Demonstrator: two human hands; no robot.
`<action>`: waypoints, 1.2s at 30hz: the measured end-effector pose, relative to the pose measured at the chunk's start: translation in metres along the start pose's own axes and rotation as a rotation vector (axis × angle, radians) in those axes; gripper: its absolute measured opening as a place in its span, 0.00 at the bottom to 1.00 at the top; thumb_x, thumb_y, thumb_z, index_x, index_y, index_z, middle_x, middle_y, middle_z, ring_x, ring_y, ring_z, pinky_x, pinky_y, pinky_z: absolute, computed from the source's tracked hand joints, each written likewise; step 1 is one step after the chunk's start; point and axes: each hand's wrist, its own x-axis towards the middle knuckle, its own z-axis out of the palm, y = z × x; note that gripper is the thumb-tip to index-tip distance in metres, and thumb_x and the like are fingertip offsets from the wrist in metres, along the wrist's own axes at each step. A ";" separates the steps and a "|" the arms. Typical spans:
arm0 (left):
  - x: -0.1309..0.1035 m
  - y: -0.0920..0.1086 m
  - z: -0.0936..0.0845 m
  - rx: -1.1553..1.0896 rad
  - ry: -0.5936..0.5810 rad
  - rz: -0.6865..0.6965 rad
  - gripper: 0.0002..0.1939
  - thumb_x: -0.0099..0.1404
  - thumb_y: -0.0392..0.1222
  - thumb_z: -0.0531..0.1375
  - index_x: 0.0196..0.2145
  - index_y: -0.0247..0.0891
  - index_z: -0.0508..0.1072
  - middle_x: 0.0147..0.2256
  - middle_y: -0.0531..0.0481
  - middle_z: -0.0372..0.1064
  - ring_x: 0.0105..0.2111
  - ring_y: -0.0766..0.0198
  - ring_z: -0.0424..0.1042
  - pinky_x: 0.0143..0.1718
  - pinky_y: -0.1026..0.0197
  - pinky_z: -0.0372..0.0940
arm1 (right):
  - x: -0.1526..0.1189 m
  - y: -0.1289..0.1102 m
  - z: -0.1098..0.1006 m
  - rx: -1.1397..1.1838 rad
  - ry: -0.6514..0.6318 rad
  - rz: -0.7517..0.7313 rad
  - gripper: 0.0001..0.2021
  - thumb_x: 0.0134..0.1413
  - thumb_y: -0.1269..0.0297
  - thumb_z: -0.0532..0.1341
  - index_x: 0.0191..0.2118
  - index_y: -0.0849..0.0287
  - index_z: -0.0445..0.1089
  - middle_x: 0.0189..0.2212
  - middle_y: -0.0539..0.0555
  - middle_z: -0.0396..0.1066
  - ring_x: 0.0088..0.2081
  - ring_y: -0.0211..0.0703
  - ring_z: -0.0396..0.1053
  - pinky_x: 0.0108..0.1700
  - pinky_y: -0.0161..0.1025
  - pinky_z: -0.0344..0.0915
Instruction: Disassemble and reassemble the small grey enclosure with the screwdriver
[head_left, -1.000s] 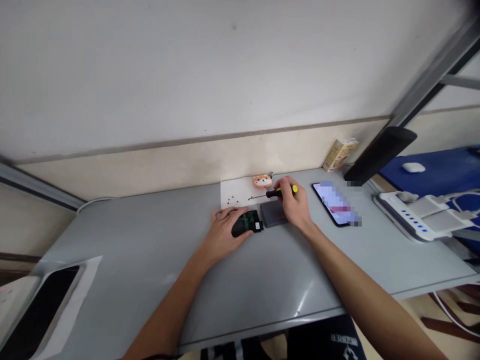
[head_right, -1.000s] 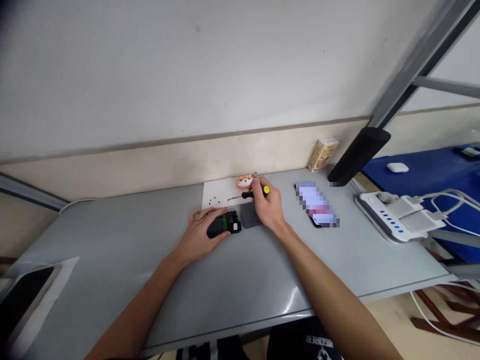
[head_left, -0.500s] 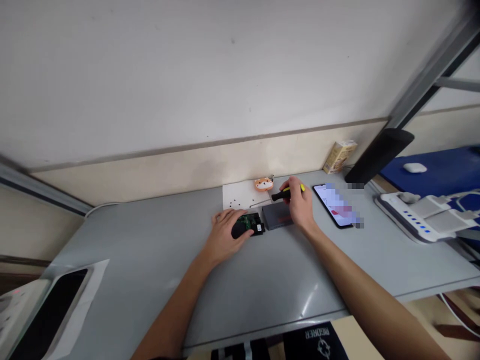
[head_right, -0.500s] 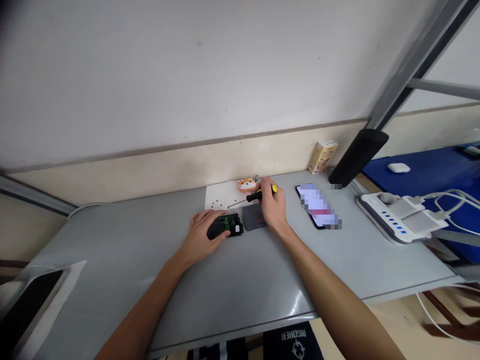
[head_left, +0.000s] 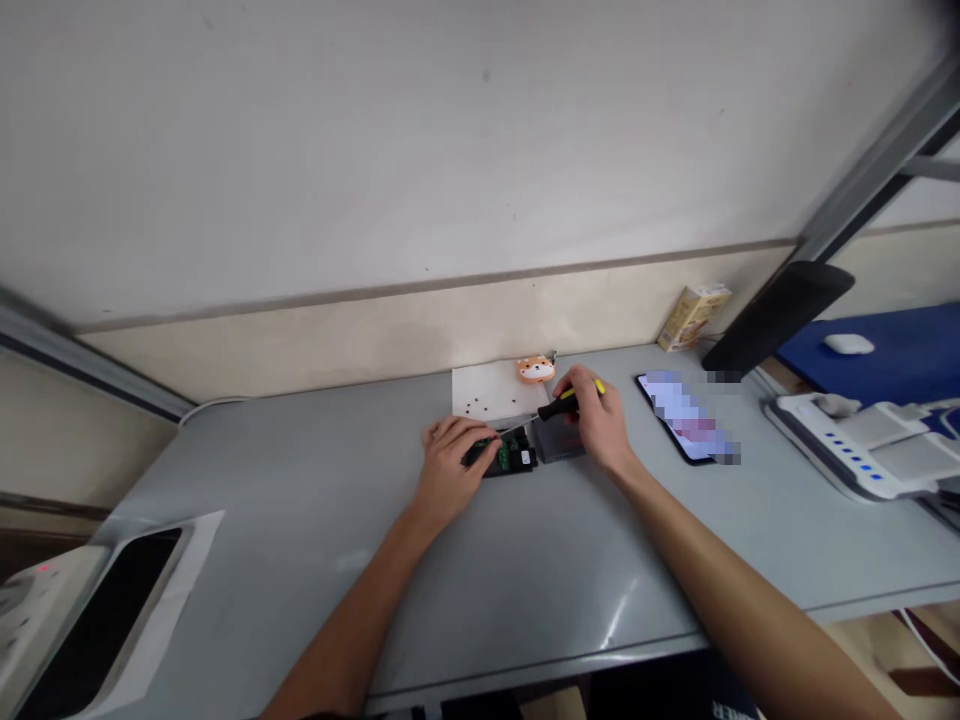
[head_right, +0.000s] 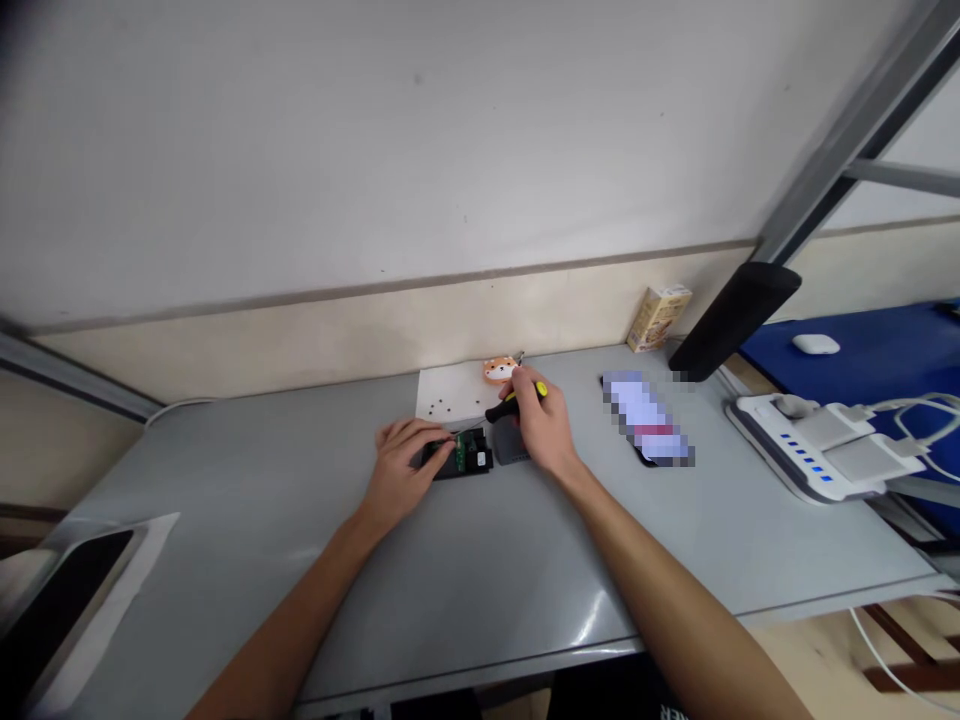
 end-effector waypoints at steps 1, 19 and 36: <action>0.000 0.000 -0.001 0.014 0.006 0.003 0.08 0.73 0.47 0.59 0.40 0.46 0.78 0.42 0.52 0.78 0.46 0.58 0.73 0.55 0.46 0.56 | 0.000 0.000 0.000 -0.006 -0.005 -0.008 0.23 0.64 0.44 0.53 0.28 0.56 0.69 0.22 0.48 0.62 0.21 0.37 0.60 0.21 0.33 0.57; -0.003 0.001 0.001 0.084 -0.111 0.064 0.19 0.68 0.53 0.65 0.55 0.48 0.74 0.53 0.48 0.76 0.56 0.50 0.68 0.59 0.44 0.55 | -0.007 0.001 0.000 -0.110 0.002 -0.243 0.17 0.64 0.46 0.59 0.34 0.55 0.71 0.24 0.49 0.68 0.25 0.39 0.63 0.27 0.36 0.61; -0.002 -0.005 0.005 0.027 -0.303 0.057 0.27 0.69 0.52 0.64 0.63 0.50 0.66 0.60 0.48 0.70 0.62 0.49 0.65 0.64 0.41 0.52 | -0.004 0.012 0.000 -0.307 -0.050 -0.288 0.16 0.65 0.48 0.58 0.35 0.56 0.72 0.22 0.48 0.68 0.23 0.37 0.60 0.28 0.35 0.57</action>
